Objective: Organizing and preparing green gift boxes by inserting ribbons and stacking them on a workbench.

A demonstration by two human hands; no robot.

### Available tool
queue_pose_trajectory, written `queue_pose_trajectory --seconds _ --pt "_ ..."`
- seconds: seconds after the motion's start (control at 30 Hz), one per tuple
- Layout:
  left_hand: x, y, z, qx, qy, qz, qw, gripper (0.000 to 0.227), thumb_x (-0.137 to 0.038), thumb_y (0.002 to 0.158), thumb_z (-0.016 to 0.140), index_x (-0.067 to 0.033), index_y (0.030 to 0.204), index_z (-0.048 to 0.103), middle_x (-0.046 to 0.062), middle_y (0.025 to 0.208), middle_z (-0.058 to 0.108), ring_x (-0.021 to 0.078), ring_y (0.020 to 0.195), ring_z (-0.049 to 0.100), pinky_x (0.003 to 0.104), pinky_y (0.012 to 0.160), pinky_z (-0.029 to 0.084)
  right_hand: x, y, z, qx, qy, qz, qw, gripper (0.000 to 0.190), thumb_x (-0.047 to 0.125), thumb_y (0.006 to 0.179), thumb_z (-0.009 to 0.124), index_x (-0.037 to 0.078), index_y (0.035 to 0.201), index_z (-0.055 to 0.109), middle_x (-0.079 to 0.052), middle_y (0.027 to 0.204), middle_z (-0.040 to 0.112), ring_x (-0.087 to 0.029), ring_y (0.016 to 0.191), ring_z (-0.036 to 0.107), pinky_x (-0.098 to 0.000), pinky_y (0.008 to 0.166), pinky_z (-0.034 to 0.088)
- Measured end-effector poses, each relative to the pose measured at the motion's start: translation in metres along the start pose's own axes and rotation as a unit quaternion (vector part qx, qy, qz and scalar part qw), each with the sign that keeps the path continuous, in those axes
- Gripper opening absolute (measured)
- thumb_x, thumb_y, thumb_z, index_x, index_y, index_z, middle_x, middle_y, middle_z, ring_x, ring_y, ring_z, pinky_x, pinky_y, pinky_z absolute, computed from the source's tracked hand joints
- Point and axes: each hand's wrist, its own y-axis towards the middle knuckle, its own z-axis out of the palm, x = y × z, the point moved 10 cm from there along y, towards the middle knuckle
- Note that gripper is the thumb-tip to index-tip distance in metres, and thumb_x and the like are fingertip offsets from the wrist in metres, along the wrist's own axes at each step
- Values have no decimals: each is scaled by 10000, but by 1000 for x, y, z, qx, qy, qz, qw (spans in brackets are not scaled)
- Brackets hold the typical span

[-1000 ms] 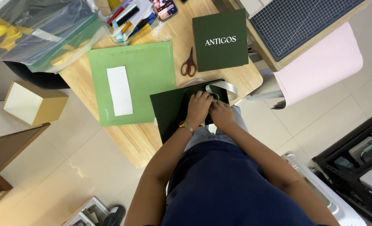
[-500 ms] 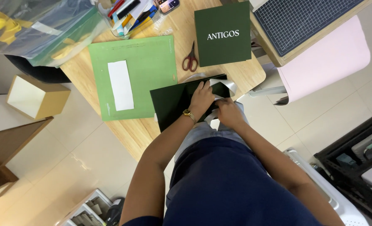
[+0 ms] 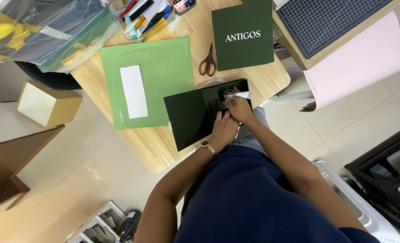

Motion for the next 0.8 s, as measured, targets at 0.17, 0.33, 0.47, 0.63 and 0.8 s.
queue_pose_trajectory --seconds 0.17,0.33,0.47,0.63,0.8 --pt "6 -6 15 29 -21 -13 999 113 -181 845 648 -101 841 727 64 801 636 288 1038 509 480 859 297 -60 -2 25 16 -63 -13 998 406 191 998 540 -7 644 554 -181 547 534 -335 556 594 -372 566 467" --pt "13 -6 7 66 -41 -44 996 156 -172 877 634 -62 932 730 104 889 676 291 1039 519 462 856 288 -44 -37 16 58 -119 -27 991 320 206 1020 565 -60 1006 742 -239 959 724 -422 1061 673 -447 864 562" --pt "17 -7 16 110 -42 -63 991 284 -275 888 635 -37 1028 704 116 968 681 286 1069 527 470 848 297 -42 -60 -22 -101 -185 -113 971 152 152 865 717 72 989 751 -122 834 671 -368 1003 633 -432 811 556" --pt "10 -3 -1 145 -47 -58 987 293 -239 892 626 0 1048 691 168 1108 654 302 1086 495 464 842 299 -39 -66 -60 -178 -215 -106 954 327 56 856 710 106 1179 688 -102 1040 578 -339 1003 581 -445 833 529" --pt "19 -1 -32 92 -21 -104 990 393 -213 876 672 43 1174 657 164 1268 526 298 1017 502 426 764 327 -67 -53 -35 -89 -281 -51 954 381 122 878 701 154 1256 663 -94 1347 480 -325 1214 524 -493 878 553"
